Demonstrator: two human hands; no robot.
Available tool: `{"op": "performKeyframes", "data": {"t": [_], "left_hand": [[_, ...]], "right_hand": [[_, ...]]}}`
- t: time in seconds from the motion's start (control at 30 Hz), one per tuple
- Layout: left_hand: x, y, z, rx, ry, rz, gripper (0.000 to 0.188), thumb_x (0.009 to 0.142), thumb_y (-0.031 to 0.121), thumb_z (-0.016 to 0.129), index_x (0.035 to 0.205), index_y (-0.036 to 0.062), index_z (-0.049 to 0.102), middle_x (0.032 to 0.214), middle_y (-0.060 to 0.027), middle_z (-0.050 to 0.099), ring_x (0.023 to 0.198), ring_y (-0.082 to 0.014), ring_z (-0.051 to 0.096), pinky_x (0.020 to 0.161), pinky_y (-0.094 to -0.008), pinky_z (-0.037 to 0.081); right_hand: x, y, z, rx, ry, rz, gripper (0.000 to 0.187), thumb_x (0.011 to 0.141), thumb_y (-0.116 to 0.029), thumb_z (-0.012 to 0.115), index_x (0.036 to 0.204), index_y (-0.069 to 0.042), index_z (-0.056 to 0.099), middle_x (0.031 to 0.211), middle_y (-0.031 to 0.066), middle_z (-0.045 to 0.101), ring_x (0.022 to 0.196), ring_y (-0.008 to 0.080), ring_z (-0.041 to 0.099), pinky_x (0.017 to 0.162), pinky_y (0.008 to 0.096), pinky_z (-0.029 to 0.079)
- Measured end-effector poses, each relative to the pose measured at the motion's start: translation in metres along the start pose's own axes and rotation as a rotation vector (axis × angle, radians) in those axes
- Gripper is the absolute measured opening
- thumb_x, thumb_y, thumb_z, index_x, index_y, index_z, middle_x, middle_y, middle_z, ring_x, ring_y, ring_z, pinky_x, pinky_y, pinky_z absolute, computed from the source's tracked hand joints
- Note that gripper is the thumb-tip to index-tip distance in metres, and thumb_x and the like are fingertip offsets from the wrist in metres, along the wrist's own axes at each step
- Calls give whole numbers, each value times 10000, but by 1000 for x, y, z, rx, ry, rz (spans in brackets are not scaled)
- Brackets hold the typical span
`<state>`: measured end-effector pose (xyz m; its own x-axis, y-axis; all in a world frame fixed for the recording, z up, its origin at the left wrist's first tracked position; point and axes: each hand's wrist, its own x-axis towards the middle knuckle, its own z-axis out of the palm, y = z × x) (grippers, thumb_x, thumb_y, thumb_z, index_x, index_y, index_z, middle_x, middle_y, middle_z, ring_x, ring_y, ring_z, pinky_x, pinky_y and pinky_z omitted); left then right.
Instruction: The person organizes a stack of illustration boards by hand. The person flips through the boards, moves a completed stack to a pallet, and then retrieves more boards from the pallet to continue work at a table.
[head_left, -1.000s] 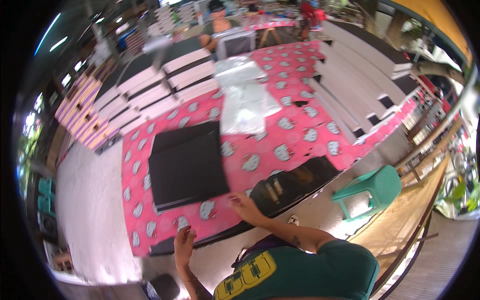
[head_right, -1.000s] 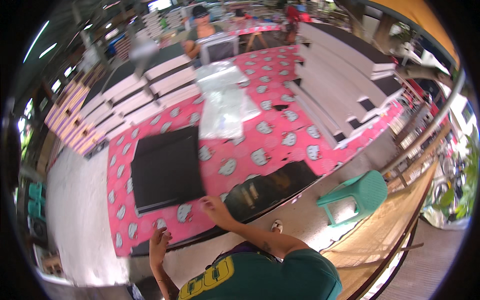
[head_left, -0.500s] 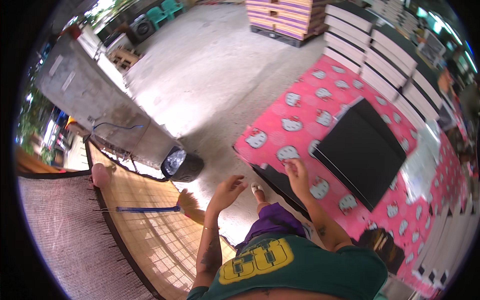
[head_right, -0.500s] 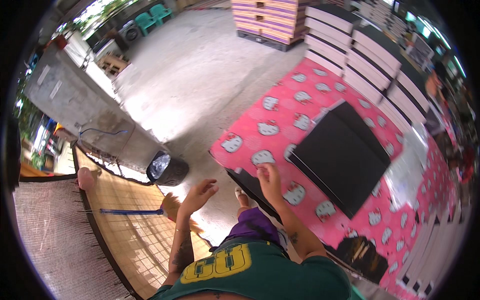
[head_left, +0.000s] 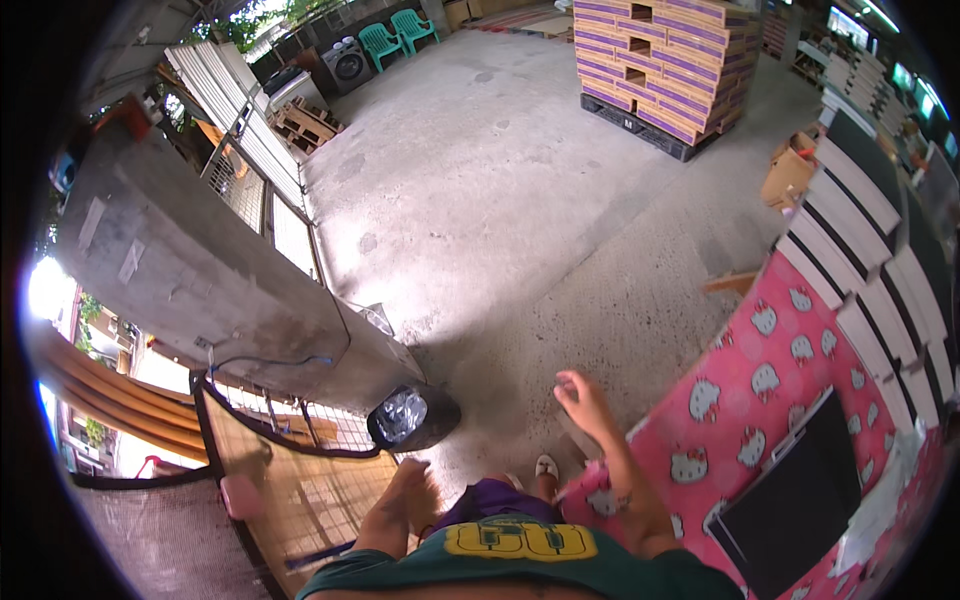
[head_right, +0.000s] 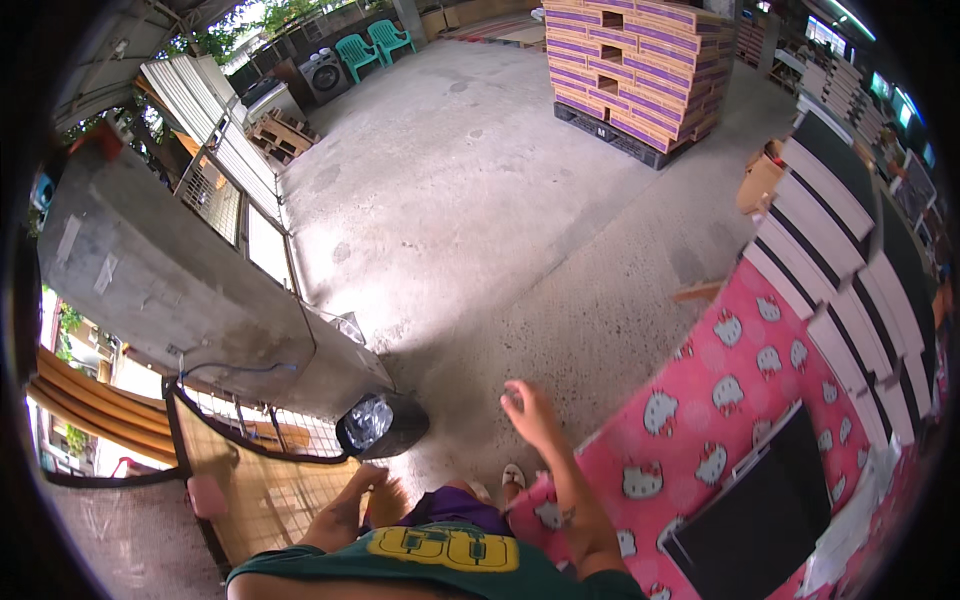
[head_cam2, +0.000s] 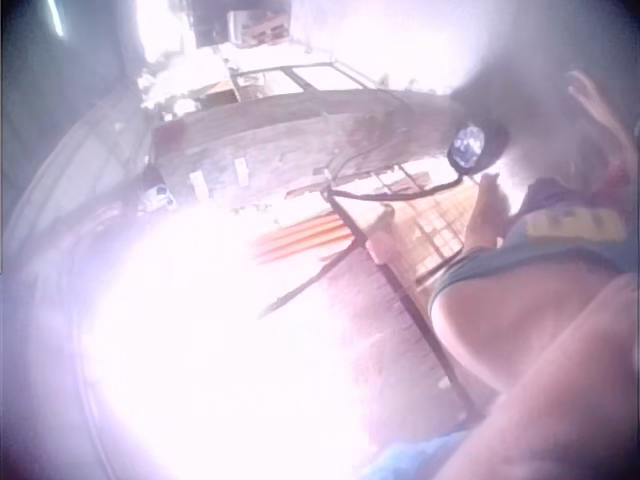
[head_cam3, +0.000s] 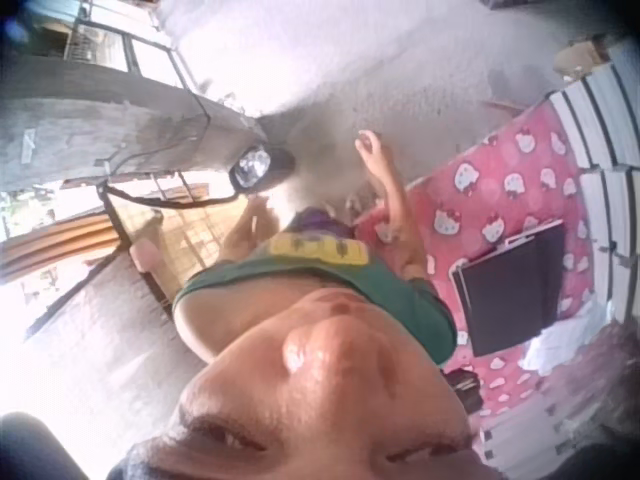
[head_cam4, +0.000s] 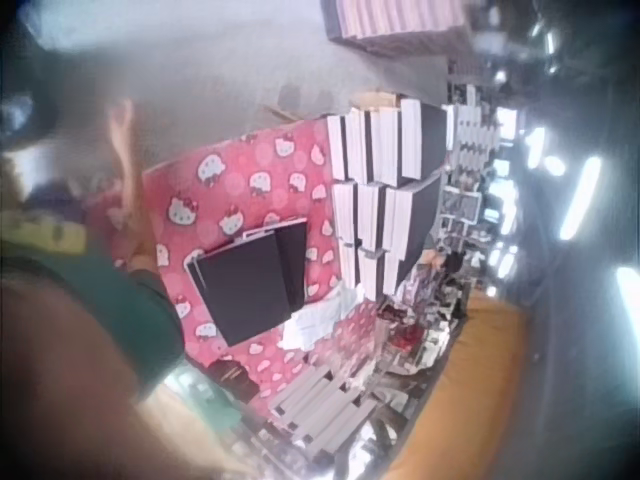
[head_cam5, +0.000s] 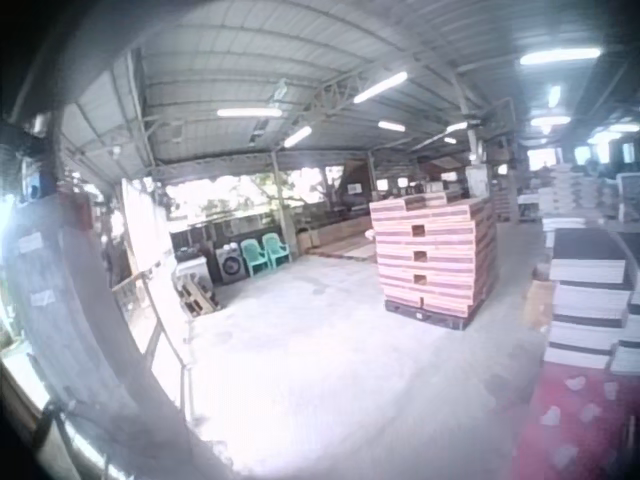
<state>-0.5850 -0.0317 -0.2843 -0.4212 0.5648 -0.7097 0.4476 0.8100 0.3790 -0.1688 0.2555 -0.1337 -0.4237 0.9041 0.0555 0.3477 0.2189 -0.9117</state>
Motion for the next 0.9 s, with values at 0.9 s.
{"op": "performKeyframes", "data": {"t": [0.9], "left_hand": [[699, 462, -473, 113, 148, 87, 500, 825, 493, 634, 843, 6, 744, 913, -230, 727, 888, -395, 705, 826, -460, 557]], "right_hand": [[632, 216, 110, 848, 609, 1273, 310, 972, -336, 563, 1113, -60, 557, 917, 93, 551, 865, 255, 558, 830, 445, 449]]}}
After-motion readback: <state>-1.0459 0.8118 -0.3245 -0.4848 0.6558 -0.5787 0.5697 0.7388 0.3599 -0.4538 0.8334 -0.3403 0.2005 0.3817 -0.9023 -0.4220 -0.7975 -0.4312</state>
